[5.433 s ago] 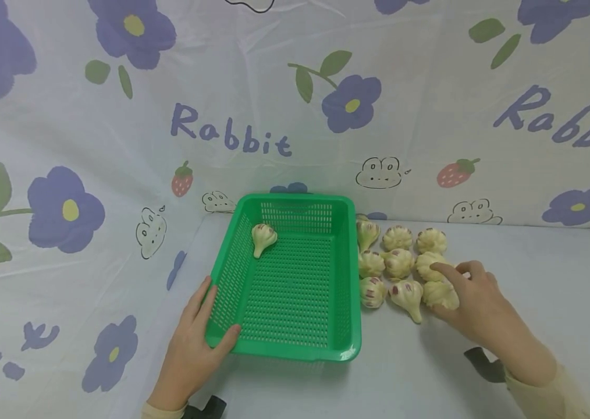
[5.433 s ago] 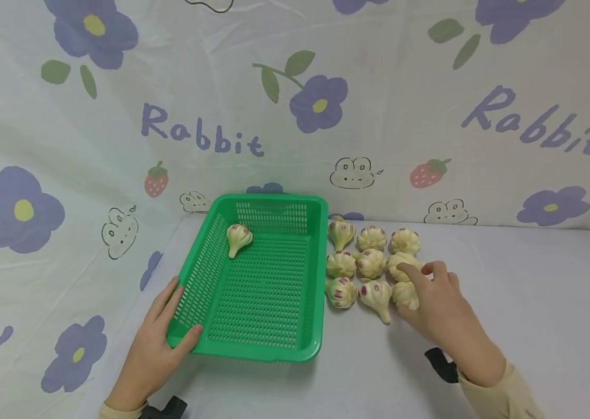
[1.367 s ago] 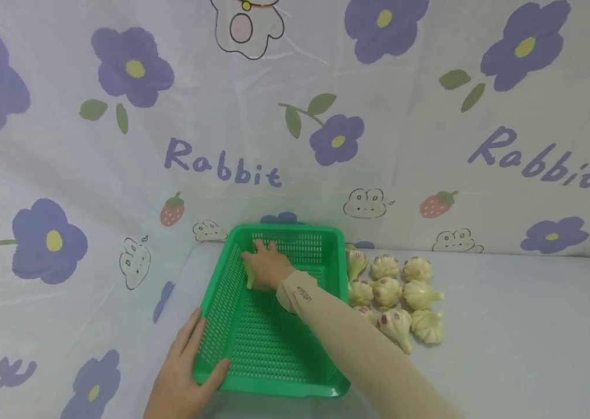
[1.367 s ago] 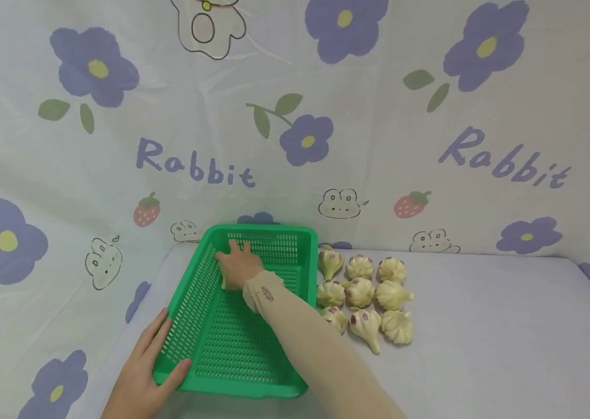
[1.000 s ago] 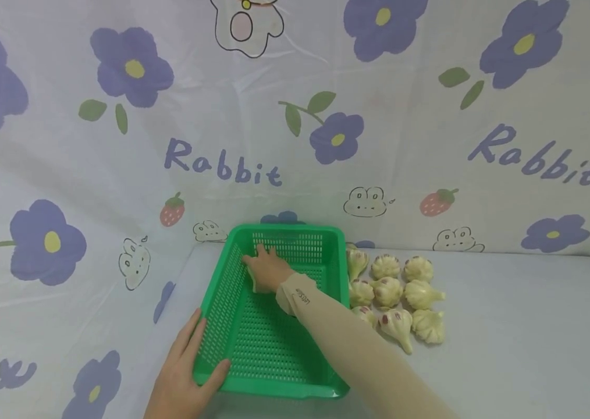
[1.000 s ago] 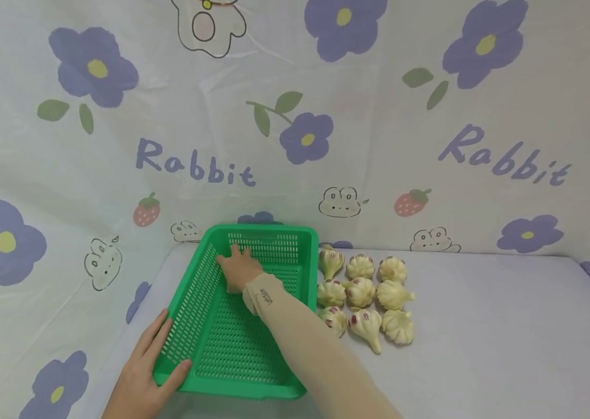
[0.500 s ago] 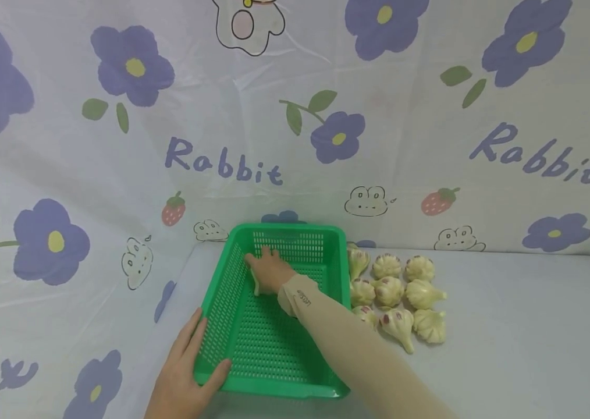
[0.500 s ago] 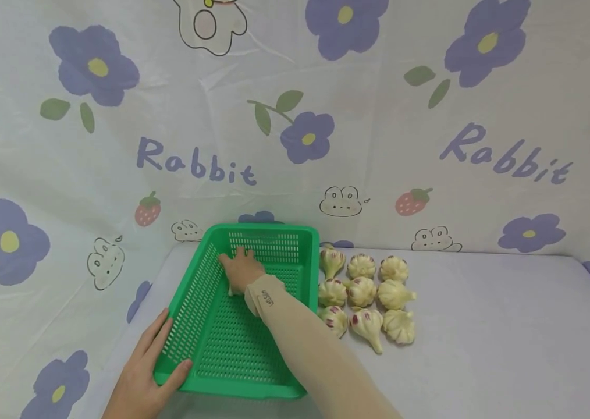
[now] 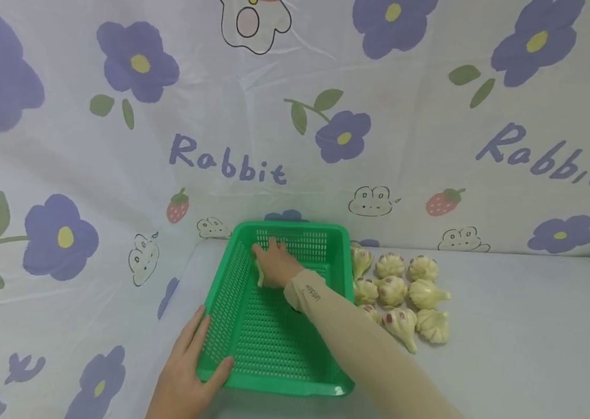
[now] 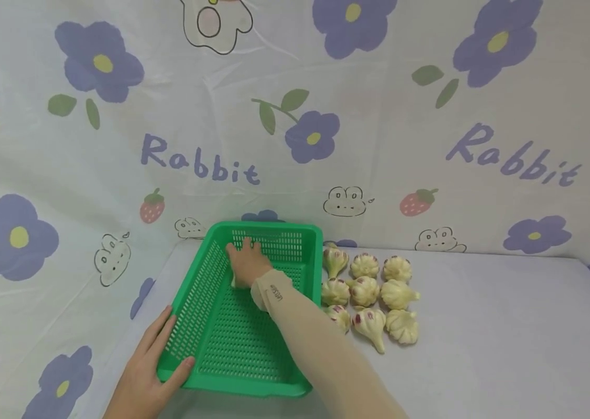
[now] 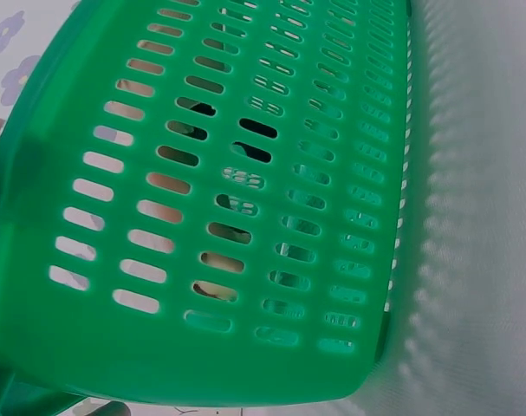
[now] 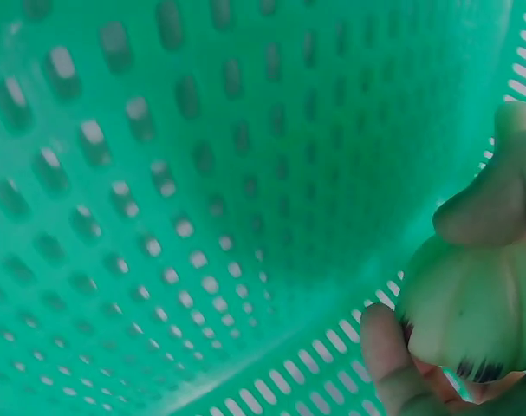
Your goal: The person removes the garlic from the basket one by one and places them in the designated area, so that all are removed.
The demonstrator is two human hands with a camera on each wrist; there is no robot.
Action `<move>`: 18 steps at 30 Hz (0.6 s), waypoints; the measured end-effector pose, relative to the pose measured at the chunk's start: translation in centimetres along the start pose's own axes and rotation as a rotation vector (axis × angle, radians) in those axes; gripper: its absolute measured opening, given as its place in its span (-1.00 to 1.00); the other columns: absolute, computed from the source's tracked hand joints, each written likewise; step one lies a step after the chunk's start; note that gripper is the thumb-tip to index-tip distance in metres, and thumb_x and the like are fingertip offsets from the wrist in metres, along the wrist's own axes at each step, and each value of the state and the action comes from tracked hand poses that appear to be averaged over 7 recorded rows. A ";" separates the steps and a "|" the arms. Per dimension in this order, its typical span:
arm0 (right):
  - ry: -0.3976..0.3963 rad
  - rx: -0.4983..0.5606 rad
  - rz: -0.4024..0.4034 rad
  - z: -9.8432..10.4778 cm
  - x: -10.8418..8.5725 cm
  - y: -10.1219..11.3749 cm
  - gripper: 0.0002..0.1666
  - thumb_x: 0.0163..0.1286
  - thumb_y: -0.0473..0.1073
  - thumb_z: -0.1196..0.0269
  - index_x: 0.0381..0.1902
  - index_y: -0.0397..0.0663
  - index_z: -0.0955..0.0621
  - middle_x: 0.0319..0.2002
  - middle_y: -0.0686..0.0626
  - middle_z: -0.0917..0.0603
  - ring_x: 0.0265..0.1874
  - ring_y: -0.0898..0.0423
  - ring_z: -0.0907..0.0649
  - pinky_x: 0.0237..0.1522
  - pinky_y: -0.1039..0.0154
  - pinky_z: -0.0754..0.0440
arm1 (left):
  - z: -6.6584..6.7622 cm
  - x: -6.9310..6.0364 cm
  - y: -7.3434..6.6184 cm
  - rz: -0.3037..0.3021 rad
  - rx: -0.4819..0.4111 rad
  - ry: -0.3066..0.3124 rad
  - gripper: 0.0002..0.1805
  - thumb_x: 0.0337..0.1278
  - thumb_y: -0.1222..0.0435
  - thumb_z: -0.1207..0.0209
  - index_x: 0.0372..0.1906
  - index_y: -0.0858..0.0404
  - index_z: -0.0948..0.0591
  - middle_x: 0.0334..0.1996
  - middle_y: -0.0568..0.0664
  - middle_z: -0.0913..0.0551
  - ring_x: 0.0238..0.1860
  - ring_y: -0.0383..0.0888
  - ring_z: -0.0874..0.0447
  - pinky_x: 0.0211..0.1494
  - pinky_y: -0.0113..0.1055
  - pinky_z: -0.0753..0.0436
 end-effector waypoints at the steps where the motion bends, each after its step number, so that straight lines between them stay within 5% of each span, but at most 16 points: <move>1: -0.010 -0.005 0.002 0.2 0.0 0.0 -0.31 0.34 -0.13 -0.48 0.32 0.02 -0.40 0.32 -0.37 -0.33 0.27 -0.33 -0.48 0.02 -0.08 -0.71 | 0.0 0.0 0.0 0.002 -0.003 0.000 -0.07 0.17 0.05 -0.44 0.57 0.31 -0.35 0.61 -0.03 -0.27 0.53 0.10 -0.36 0.39 0.18 -0.48; 9: -0.043 0.020 0.040 2.3 -0.8 0.5 -0.33 0.39 -0.14 -0.44 0.36 0.01 -0.40 0.24 -0.30 -0.35 0.05 -0.13 -0.41 -0.08 0.01 -0.65 | 0.0 -0.1 -0.2 0.011 -0.010 0.004 -0.07 0.19 0.05 -0.43 0.57 0.32 -0.34 0.61 -0.01 -0.27 0.54 0.10 -0.35 0.46 0.07 -0.46; 18: -0.128 -0.019 0.163 4.6 -2.5 2.5 -0.38 0.32 -0.28 -0.41 0.28 -0.02 -0.42 0.02 -0.20 -0.38 -0.10 -0.04 -0.36 -0.20 0.19 -0.52 | 0.0 0.0 -0.1 0.046 -0.045 0.042 -0.08 0.27 0.02 -0.38 0.60 0.31 -0.29 0.63 0.03 -0.22 0.56 0.16 -0.29 0.43 0.25 -0.46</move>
Point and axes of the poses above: each hand's wrist, its own x-axis towards the middle knuckle, its own z-axis out of the back of the hand, y = z × x, the point moved 7 cm from there along x, towards the middle knuckle
